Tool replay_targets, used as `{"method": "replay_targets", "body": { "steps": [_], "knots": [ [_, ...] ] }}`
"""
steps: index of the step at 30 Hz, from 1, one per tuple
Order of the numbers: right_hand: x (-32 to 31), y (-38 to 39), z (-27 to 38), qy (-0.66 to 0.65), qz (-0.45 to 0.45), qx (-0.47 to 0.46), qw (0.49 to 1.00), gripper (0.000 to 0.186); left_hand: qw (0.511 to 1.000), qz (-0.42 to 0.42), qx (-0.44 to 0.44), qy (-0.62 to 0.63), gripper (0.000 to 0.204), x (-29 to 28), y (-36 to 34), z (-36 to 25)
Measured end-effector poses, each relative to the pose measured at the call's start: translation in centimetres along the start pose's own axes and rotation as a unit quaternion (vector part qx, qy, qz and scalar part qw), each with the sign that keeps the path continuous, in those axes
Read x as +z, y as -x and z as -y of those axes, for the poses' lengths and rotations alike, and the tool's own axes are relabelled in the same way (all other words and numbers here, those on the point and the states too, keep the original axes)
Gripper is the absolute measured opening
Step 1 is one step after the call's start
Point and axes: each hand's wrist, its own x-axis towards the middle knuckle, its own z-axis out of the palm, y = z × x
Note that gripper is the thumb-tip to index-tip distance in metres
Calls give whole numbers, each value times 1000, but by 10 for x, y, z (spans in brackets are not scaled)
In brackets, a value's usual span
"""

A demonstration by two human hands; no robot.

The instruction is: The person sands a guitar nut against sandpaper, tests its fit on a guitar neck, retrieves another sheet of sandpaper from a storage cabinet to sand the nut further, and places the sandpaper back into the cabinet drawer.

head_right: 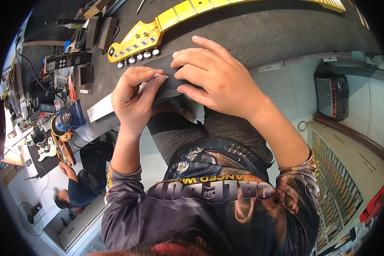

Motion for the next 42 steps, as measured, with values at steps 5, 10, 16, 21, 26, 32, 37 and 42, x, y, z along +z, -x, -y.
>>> {"method": "replay_targets", "body": {
  "steps": [5,10,16,21,26,32,37,42],
  "knots": [
    [1,2,2,8,-3,-4,1000,24,989,42,97,-106,40,-4,-3,2],
    [1,4,2,16,5,-5,1000,20,973,54,145,-171,50,-4,-5,0],
    [-5,3,6,11,24,-17,1000,26,978,57,136,-145,49,-1,-6,-2],
    [7,5,22,-27,-2,71,997,28,972,70,154,-164,50,1,-8,-3],
    [10,4,28,-22,-8,109,994,34,970,76,154,-170,51,0,-8,-4],
    [2,-3,32,1,-1,132,991,49,971,76,154,-168,52,0,-7,-6],
    [-8,-13,30,66,63,84,992,54,973,76,140,-170,49,-3,-1,-9],
    [-3,-36,20,139,80,9,987,61,996,10,50,-70,47,-7,10,-7]
  ]
}}
